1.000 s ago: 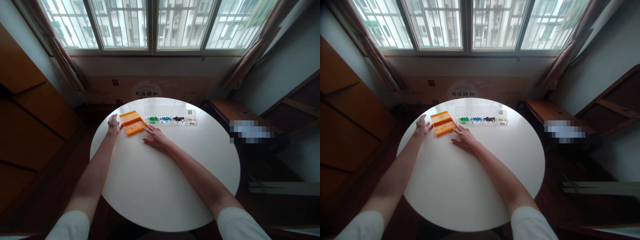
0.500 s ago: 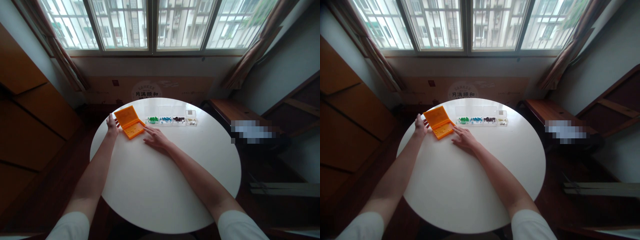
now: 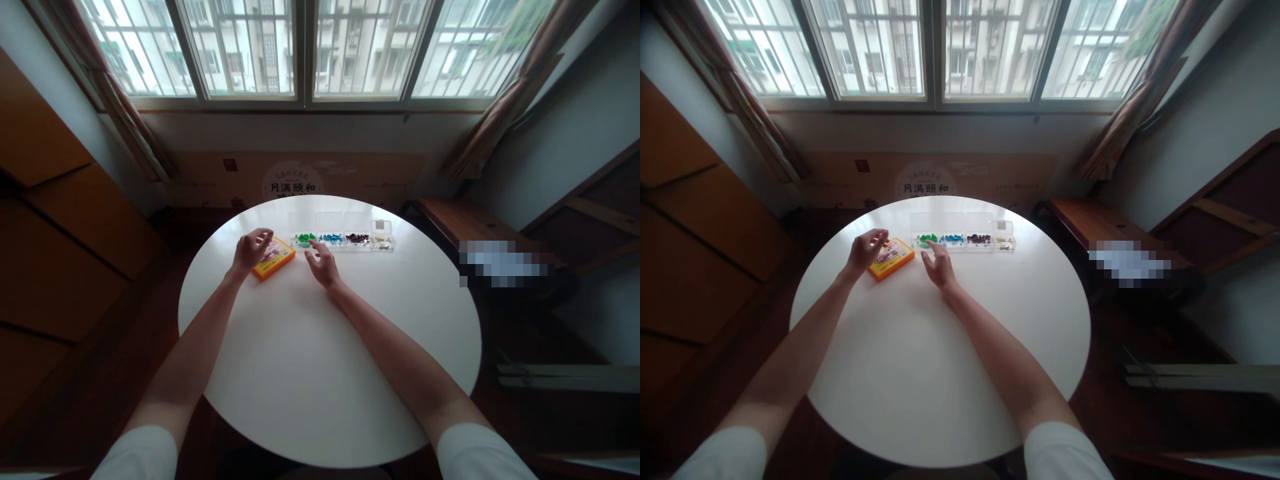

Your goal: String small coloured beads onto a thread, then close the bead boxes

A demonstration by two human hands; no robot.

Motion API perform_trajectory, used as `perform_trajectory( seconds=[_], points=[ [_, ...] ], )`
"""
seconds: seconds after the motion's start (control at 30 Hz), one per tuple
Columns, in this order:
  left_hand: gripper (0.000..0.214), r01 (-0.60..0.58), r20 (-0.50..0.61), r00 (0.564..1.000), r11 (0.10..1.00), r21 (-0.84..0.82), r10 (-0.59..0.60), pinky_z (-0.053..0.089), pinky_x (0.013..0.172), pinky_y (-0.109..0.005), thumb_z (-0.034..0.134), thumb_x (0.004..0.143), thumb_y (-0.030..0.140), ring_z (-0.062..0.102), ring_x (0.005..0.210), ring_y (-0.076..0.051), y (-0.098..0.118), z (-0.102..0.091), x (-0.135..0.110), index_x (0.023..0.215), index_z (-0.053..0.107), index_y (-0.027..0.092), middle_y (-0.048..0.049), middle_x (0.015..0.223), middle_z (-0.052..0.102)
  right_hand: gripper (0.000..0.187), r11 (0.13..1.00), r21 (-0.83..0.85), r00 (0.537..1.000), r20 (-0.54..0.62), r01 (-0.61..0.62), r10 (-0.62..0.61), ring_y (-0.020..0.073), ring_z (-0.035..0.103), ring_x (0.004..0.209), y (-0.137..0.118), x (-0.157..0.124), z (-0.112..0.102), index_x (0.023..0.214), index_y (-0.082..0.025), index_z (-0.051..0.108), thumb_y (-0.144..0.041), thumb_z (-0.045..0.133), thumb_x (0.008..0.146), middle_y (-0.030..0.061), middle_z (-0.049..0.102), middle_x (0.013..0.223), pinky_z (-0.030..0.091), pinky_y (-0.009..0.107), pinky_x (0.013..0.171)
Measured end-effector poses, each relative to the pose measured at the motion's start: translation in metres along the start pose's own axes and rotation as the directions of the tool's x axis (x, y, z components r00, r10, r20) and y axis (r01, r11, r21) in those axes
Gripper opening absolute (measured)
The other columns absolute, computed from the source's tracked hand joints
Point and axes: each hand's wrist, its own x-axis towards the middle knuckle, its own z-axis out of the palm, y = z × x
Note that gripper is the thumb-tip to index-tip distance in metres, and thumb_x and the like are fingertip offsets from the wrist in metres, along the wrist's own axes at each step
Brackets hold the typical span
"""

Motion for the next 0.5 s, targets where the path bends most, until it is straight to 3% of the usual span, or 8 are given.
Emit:
perform_trajectory(
  seconds=[0.13,0.27,0.43,0.5],
  points=[
    [0.040,0.022,-0.151,0.988,0.973,0.228,0.013,0.044,0.085,-0.036,0.052,0.081,0.035,0.064,0.067,-0.020,0.003,0.005,-0.004,0.115,0.058,0.016,0.0002,0.055,0.061,0.037,1.000,-0.006,1.000,0.009,0.003,-0.003,0.0234,0.053,0.109,-0.002,-0.001,0.000,0.119,-0.017,0.055,-0.032,0.047,0.085,0.0130,0.058,0.117,0.051,0.036,0.081],
    [0.046,0.070,-0.192,0.981,0.967,0.245,-0.023,0.036,0.098,-0.040,0.045,0.077,0.016,0.063,0.064,-0.019,0.001,0.005,-0.005,0.122,0.052,0.016,0.0022,0.055,0.062,0.036,1.000,-0.010,1.000,0.018,-0.003,0.003,0.0230,0.052,0.110,-0.003,-0.001,-0.001,0.117,-0.018,0.056,-0.032,0.047,0.086,0.0124,0.058,0.117,0.051,0.036,0.082],
    [0.048,0.093,-0.220,0.974,0.975,0.204,-0.047,0.019,0.110,-0.041,0.042,0.072,0.005,0.058,0.054,-0.012,-0.005,0.004,-0.006,0.119,0.051,0.013,0.0045,0.060,0.064,0.033,0.999,-0.039,1.000,0.018,0.010,-0.010,0.0233,0.053,0.110,-0.004,-0.001,-0.002,0.113,-0.016,0.058,-0.030,0.048,0.085,0.0132,0.059,0.116,0.048,0.038,0.087],
    [0.046,0.122,-0.218,0.972,0.978,0.168,-0.084,0.022,0.108,-0.040,0.040,0.072,0.002,0.060,0.060,-0.012,-0.007,0.004,-0.006,0.116,0.050,0.010,0.0039,0.061,0.064,0.031,0.998,-0.058,1.000,0.018,0.020,-0.019,0.0232,0.052,0.110,-0.003,-0.002,-0.001,0.111,-0.016,0.059,-0.029,0.047,0.086,0.0129,0.059,0.115,0.046,0.039,0.089]
  ],
)
